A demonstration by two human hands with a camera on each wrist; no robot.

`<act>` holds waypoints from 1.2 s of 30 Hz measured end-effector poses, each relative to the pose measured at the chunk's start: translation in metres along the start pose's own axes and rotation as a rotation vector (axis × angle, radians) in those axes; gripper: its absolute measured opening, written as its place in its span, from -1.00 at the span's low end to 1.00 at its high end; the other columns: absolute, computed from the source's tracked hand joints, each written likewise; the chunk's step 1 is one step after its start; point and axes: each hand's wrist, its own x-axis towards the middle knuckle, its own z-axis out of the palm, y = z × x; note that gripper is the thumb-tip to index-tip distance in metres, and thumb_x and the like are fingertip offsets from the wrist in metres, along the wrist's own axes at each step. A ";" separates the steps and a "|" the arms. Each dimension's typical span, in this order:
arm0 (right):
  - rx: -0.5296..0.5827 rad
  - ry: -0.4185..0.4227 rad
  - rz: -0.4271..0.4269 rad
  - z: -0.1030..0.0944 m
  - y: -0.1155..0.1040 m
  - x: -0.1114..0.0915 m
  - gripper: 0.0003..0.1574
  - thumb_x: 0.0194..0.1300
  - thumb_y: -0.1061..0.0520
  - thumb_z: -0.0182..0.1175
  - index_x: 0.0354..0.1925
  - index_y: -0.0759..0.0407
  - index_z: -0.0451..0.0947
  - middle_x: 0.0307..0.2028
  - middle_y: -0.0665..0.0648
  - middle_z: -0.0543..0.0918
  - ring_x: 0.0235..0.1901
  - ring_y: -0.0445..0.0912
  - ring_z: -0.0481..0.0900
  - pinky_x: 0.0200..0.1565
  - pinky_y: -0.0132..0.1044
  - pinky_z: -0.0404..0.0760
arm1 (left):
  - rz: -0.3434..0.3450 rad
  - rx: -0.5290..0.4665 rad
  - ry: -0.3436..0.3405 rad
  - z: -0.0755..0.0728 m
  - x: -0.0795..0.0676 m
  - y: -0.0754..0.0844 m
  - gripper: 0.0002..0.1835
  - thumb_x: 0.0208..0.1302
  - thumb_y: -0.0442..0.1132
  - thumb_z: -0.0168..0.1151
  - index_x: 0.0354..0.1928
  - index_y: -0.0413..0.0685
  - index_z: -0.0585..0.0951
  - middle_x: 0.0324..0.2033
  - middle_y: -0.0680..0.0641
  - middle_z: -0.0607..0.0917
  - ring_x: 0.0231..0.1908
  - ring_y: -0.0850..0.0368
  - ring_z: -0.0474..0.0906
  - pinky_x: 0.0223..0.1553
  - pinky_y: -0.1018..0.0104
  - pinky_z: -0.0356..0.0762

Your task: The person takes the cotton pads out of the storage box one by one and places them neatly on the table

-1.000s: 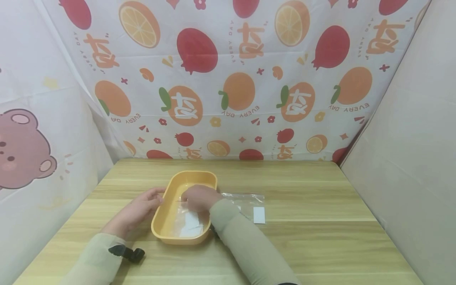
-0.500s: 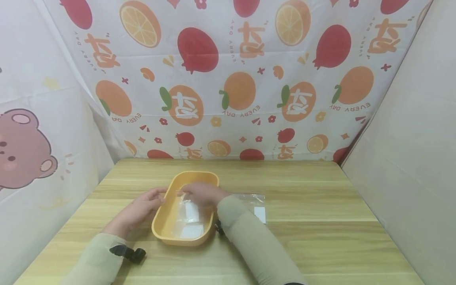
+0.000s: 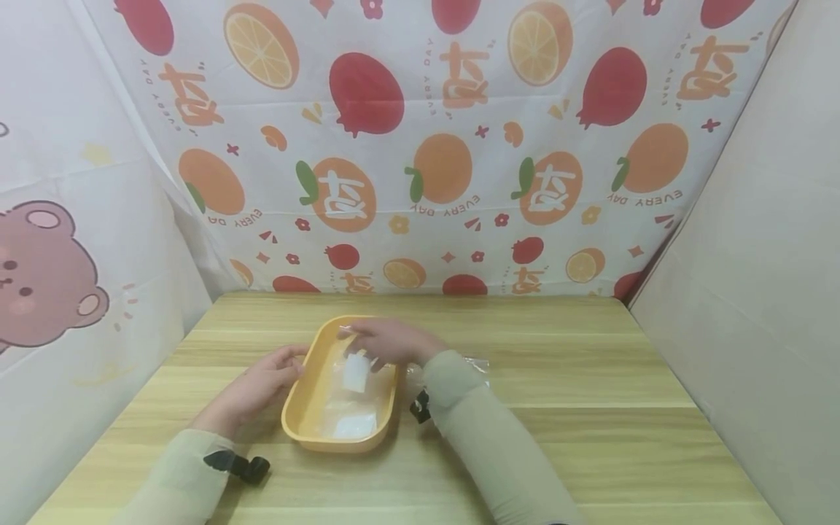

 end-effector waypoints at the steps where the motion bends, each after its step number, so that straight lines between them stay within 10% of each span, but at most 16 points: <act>1: 0.011 0.001 -0.004 -0.003 0.000 -0.002 -0.52 0.60 0.20 -0.12 0.36 0.06 0.45 0.07 0.07 0.68 -0.06 -0.06 0.64 -0.18 -0.12 0.71 | 0.002 -0.001 -0.003 0.000 0.000 0.000 -0.47 0.46 -0.34 0.01 0.42 -0.24 0.25 -0.21 -0.22 0.51 -0.36 0.02 0.54 -0.43 0.25 0.61; 18: 0.078 0.104 -0.017 -0.041 0.006 -0.049 -0.68 0.56 0.11 0.07 0.18 0.04 0.58 -0.04 0.11 0.73 -0.10 0.03 0.69 -0.12 0.05 0.69 | 0.027 -0.004 -0.042 -0.004 -0.002 -0.003 -0.47 0.47 -0.34 0.03 0.42 -0.29 0.22 -0.24 -0.22 0.50 -0.37 0.02 0.56 -0.42 0.23 0.63; 36: 0.036 0.198 0.159 -0.087 0.070 -0.119 -0.65 0.51 0.15 0.13 0.19 0.12 0.59 0.00 0.20 0.71 -0.13 0.07 0.67 -0.16 -0.05 0.70 | 0.040 0.001 -0.067 -0.009 0.001 -0.006 -0.50 0.52 -0.31 0.02 0.41 -0.25 0.24 -0.23 -0.24 0.51 -0.36 -0.01 0.58 -0.40 0.21 0.64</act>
